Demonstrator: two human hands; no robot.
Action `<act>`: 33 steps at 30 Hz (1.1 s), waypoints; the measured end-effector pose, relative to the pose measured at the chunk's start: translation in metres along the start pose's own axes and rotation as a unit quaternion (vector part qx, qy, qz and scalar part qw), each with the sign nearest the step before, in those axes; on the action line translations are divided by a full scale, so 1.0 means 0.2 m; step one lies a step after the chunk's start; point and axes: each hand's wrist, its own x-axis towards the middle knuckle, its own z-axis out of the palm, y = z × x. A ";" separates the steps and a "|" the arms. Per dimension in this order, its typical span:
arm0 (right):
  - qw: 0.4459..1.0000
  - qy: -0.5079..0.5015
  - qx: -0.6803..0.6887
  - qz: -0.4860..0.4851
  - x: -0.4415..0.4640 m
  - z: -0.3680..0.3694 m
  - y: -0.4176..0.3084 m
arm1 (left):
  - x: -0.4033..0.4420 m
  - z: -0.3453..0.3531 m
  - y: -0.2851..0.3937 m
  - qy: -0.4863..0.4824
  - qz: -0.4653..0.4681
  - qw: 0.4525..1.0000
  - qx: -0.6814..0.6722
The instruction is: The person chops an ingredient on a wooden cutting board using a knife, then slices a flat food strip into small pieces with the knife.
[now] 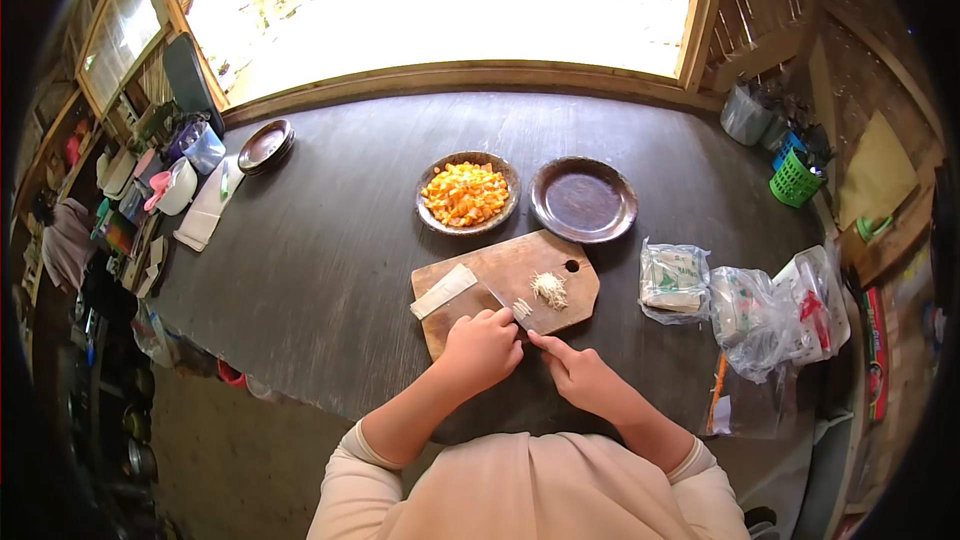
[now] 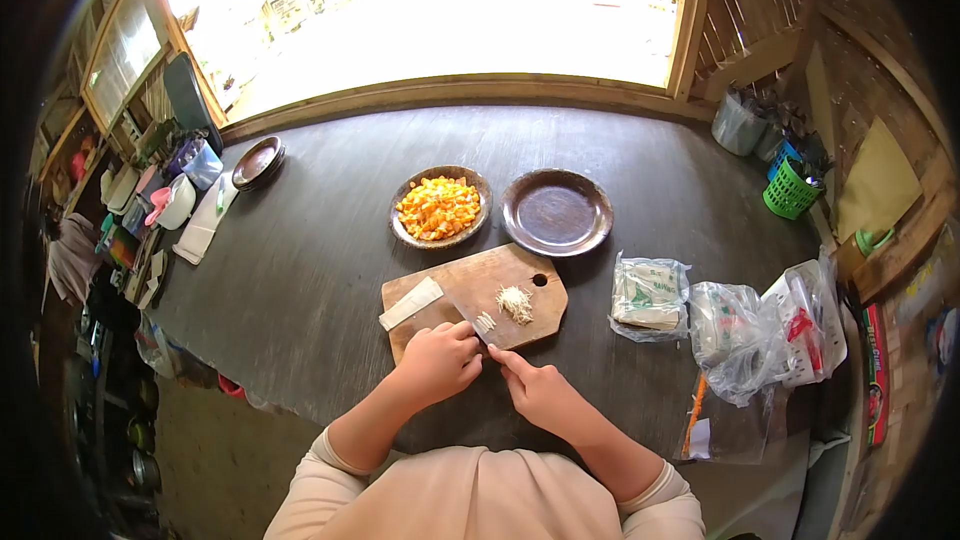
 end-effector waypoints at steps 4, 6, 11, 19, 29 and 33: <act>0.999 -0.023 0.023 0.037 -0.02 -0.04 -0.02 | 0.00 0.00 0.00 0.000 -0.002 1.000 -0.003; 0.998 -0.030 0.028 0.041 -0.01 -0.06 -0.03 | 0.00 -0.01 0.01 -0.012 -0.008 1.000 0.000; 0.993 -0.058 0.030 0.098 -0.01 -0.09 -0.07 | 0.00 -0.02 0.01 -0.011 -0.008 1.000 0.002; 1.000 -0.016 0.003 0.023 0.00 -0.01 -0.01 | 0.00 0.00 0.00 -0.008 -0.003 1.000 -0.004; 0.999 -0.017 0.025 0.045 -0.02 -0.02 -0.02 | 0.00 -0.02 0.00 -0.002 0.002 1.000 -0.004; 0.998 -0.022 0.033 0.052 -0.02 -0.03 -0.04 | 0.00 0.01 0.00 0.027 0.003 1.000 0.006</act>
